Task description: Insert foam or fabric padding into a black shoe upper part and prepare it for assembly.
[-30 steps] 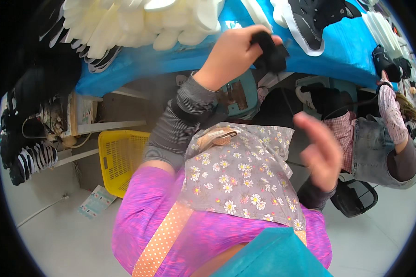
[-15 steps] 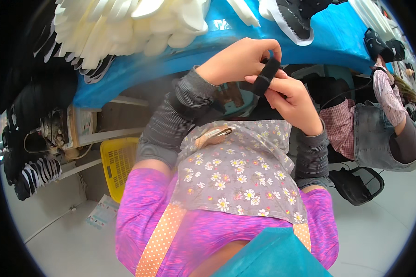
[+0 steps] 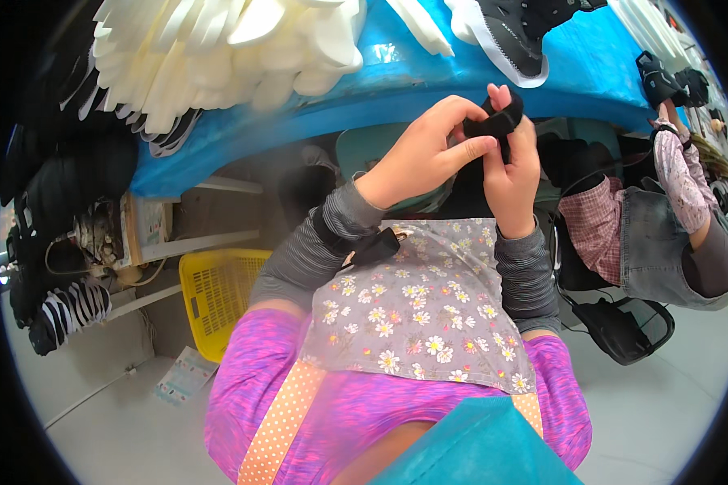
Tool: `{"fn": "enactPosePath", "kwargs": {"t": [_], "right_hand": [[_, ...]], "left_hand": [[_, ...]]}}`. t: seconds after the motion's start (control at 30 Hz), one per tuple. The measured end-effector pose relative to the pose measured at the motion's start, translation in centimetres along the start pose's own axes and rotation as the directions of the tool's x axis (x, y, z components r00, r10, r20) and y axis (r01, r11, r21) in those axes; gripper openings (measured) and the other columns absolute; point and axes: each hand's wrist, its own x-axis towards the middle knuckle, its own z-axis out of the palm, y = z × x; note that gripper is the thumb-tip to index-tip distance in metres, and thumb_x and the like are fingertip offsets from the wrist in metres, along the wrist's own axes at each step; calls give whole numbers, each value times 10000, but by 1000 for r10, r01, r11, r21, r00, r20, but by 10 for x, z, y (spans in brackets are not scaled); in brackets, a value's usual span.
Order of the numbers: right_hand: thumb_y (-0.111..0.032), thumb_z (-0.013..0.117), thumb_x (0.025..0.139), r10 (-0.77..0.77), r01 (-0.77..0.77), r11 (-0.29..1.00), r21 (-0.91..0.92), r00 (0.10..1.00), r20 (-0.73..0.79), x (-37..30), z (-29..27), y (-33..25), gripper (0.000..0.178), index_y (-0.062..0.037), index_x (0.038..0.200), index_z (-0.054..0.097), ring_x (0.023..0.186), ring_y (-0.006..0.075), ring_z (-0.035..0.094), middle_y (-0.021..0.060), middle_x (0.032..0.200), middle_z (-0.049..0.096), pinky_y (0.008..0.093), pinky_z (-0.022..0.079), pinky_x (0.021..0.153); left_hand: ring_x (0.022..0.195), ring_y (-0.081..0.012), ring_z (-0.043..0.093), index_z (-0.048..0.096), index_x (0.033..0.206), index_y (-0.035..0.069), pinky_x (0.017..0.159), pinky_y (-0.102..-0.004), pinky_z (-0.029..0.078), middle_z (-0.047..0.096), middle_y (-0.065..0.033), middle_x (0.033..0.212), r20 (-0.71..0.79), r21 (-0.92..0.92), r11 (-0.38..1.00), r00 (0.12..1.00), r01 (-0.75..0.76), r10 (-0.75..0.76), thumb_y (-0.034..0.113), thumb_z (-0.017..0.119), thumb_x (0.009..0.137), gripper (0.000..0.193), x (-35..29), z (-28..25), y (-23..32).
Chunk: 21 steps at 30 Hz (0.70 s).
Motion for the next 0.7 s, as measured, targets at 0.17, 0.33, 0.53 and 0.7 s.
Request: {"fn": "enactPosePath", "kwargs": {"t": [0.17,0.33,0.53,0.7], "right_hand": [[126,504,830,-30,42,993,-113,993,111,-1,-5,6,443,16,1251,585,988,339,617,189,1018,658,373,490,870],[36,523,816,63,12,963,-268,961,269,8,-10,1,519,-56,1325,562,921,299,613,141,1062,663,358,490,842],[-139,584,945,505,-673,584,454,739,446,25,-13,-5,399,-49,1333,566,689,73,524,110,1135,682,209,455,671],[-153,523,992,530,-503,143,853,766,363,31,5,-16,470,25,1414,419,1172,214,576,182,1375,519,266,455,951]], "left_hand": [[795,-50,506,603,1084,18,687,-192,417,600,6,990,11,-311,950,1000,-6,10,135,612,948,179,-5,3,-16],[660,-4,455,607,987,40,592,-151,349,599,29,850,193,-578,742,940,340,-280,189,558,991,156,-19,8,0],[658,-88,514,579,795,13,614,-249,418,575,6,724,171,-317,939,982,137,-85,195,507,1013,293,-38,23,-11],[630,-139,545,603,815,5,594,-279,435,605,-52,710,-9,19,996,996,-92,92,185,519,994,268,-25,23,-21]]}}
